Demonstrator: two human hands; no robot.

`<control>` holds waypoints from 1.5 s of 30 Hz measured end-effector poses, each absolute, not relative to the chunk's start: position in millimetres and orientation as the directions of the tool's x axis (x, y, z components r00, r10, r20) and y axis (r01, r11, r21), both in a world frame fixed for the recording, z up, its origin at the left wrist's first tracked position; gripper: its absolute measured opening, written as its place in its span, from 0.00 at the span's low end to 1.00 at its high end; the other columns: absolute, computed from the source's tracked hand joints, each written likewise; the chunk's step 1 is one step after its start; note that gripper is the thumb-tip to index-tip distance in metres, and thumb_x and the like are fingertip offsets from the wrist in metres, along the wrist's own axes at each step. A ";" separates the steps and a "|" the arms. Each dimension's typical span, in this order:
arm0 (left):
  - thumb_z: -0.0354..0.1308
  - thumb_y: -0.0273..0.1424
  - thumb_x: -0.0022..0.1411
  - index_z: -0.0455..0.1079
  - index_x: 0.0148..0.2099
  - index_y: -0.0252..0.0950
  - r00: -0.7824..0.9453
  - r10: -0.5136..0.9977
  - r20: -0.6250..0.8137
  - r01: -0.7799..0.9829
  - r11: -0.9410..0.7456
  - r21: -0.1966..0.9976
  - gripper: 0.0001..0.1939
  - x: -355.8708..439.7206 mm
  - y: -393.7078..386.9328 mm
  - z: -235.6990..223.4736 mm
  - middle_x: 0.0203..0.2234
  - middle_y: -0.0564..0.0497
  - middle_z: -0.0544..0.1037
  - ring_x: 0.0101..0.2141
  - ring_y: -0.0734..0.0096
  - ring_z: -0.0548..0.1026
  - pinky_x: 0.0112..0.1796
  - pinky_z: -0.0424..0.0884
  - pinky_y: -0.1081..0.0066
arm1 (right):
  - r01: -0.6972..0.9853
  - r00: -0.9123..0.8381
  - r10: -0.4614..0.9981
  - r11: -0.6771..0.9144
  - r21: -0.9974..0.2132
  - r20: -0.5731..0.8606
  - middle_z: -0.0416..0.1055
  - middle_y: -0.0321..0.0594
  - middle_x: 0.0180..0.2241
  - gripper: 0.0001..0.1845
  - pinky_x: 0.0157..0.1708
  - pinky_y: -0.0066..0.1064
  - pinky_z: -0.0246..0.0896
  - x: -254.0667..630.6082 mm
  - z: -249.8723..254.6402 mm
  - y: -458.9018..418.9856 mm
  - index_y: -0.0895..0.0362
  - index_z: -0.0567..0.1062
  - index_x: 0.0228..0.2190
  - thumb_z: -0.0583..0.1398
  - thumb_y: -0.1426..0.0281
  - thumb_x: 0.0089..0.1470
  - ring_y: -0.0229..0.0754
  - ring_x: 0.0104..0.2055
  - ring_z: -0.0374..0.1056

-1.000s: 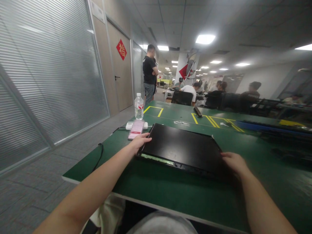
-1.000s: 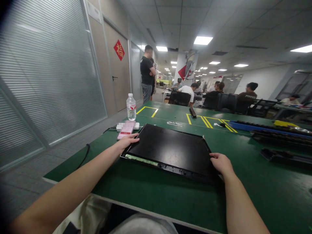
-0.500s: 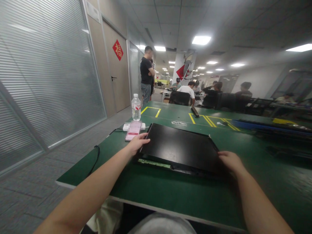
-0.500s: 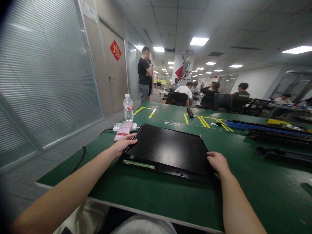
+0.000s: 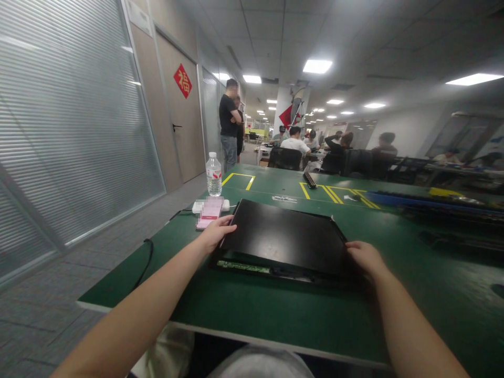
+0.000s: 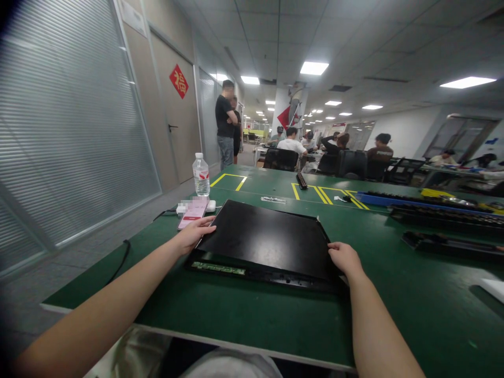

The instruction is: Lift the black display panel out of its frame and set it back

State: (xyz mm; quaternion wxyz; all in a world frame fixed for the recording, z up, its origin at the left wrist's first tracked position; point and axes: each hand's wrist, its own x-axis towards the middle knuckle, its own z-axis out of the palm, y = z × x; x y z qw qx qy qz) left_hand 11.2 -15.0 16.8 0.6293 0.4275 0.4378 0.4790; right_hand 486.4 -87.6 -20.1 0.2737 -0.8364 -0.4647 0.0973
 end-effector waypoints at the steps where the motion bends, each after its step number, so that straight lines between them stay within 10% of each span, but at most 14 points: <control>1: 0.68 0.18 0.52 0.74 0.56 0.34 0.159 0.977 -0.143 -0.235 0.178 0.956 0.28 11.3 -14.7 16.4 0.43 0.43 0.84 0.38 0.62 0.83 0.44 0.79 0.64 | 0.724 0.549 0.831 -0.420 -0.546 0.088 0.81 0.44 0.41 0.14 0.39 0.32 0.66 485.7 -19.4 -87.8 0.55 0.84 0.36 0.60 0.73 0.48 0.48 0.43 0.76; 40: 0.71 0.24 0.49 0.74 0.53 0.32 0.297 0.951 0.088 -0.375 0.031 0.926 0.27 14.0 -19.8 22.9 0.48 0.40 0.82 0.50 0.52 0.79 0.51 0.75 0.60 | 0.728 0.528 0.845 -0.403 -0.555 0.078 0.81 0.46 0.40 0.15 0.42 0.36 0.67 488.9 -17.1 -87.4 0.56 0.84 0.35 0.61 0.70 0.45 0.50 0.43 0.75; 45: 0.70 0.24 0.49 0.74 0.54 0.33 0.298 0.948 0.111 -0.396 0.017 0.918 0.28 15.1 -21.3 24.0 0.49 0.40 0.82 0.51 0.52 0.79 0.50 0.76 0.61 | 0.679 0.556 0.829 -0.405 -0.612 0.068 0.80 0.43 0.37 0.26 0.38 0.35 0.66 486.8 -17.9 -88.6 0.56 0.79 0.51 0.60 0.66 0.50 0.47 0.37 0.75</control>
